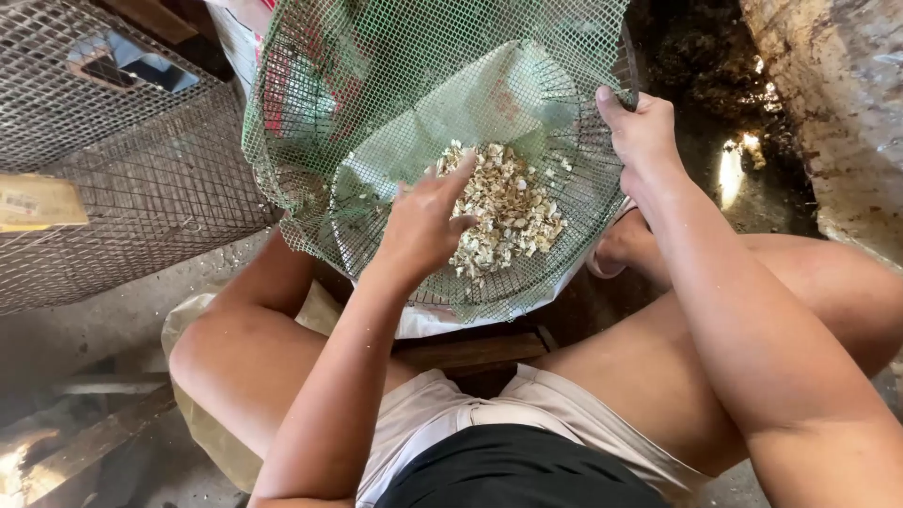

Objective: Sorting and sifting seeds or husks using a mesh sieve and hands in an agricultural setting.

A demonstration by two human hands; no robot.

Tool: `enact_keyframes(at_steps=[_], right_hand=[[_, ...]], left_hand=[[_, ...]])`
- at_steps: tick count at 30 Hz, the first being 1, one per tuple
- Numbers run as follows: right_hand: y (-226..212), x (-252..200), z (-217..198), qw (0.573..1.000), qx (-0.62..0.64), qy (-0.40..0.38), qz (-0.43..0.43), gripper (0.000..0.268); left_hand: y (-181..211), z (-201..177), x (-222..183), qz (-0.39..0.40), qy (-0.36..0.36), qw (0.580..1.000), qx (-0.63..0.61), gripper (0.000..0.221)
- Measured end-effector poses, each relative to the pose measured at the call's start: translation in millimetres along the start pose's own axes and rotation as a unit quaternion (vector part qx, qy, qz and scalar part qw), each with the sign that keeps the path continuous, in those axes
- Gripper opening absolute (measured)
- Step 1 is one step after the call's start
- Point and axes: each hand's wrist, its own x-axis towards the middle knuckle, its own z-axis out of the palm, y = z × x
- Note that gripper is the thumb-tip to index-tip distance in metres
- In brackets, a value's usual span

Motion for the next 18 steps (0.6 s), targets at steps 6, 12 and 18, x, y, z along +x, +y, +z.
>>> enact_keyframes(at_steps=[6, 12, 18], right_hand=[[-10, -7, 2, 1.0, -0.006, -0.011, 0.007, 0.048], [29, 35, -18, 0.993, 0.046, -0.047, -0.098, 0.028], [-8, -6, -20, 0.999, -0.009, -0.002, -0.041, 0.031]], left_hand=[[-38, -17, -32, 0.054, 0.158, 0.986, 0.025, 0.067], [-77, -91, -83, -0.127, 0.333, 0.93, 0.091, 0.092], [-180, -109, -40, -0.21, 0.268, 0.928, -0.152, 0.097]])
